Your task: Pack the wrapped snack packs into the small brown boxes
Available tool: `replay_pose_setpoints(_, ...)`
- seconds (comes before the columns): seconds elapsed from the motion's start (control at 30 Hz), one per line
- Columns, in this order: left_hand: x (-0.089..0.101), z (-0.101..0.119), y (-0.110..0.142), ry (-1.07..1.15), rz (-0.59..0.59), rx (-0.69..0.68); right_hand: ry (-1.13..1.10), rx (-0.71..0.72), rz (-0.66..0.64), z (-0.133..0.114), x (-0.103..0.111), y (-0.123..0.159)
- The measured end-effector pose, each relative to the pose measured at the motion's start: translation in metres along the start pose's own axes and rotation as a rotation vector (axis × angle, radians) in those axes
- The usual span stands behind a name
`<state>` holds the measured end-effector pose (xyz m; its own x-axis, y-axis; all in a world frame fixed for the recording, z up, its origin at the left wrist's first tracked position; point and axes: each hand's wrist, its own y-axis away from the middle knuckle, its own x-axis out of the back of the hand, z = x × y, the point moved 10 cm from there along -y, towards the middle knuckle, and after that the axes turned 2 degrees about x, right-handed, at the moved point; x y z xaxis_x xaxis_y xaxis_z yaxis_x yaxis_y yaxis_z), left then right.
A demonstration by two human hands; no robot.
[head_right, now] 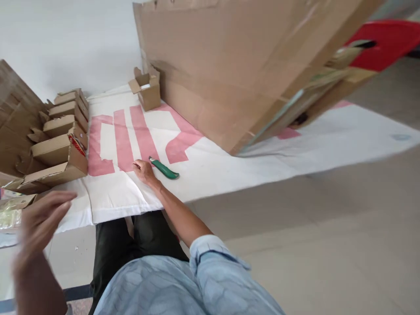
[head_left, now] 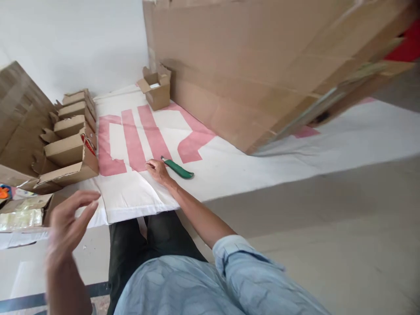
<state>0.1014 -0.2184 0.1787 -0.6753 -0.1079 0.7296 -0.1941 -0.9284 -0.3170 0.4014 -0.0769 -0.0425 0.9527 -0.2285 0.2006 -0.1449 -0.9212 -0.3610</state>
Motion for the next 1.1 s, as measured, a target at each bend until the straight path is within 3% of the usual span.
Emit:
replay_pose_setpoints(0.1,-0.021,-0.085,-0.021,-0.021,0.015,0.32,-0.008,0.001,-0.012,0.003,-0.003,0.004)
replay_pose_setpoints(0.17,-0.029,-0.144,-0.034,-0.029,0.12,0.54,-0.008,0.002,-0.017,0.004,-0.003,0.005)
replay_pose_setpoints(0.23,-0.03,-0.182,-0.047,-0.052,0.254,0.622,-0.007,0.002,-0.019,0.005,-0.004,0.006)
replay_pose_setpoints(0.3,-0.031,-0.204,-0.06,-0.06,0.324,0.637,-0.008,0.002,-0.021,0.005,-0.004,0.007)
replay_pose_setpoints(0.57,-0.036,-0.247,-0.085,-0.097,0.455,0.675,0.006,-0.004,-0.034,0.005,-0.004,0.011)
replay_pose_setpoints(0.77,-0.042,-0.268,-0.094,-0.113,0.441,0.685,0.018,-0.022,-0.036,0.004,-0.002,0.013)
replay_pose_setpoints(1.1,-0.047,-0.282,-0.111,-0.123,0.367,0.735,0.038,-0.034,-0.034,0.005,-0.002,0.018)
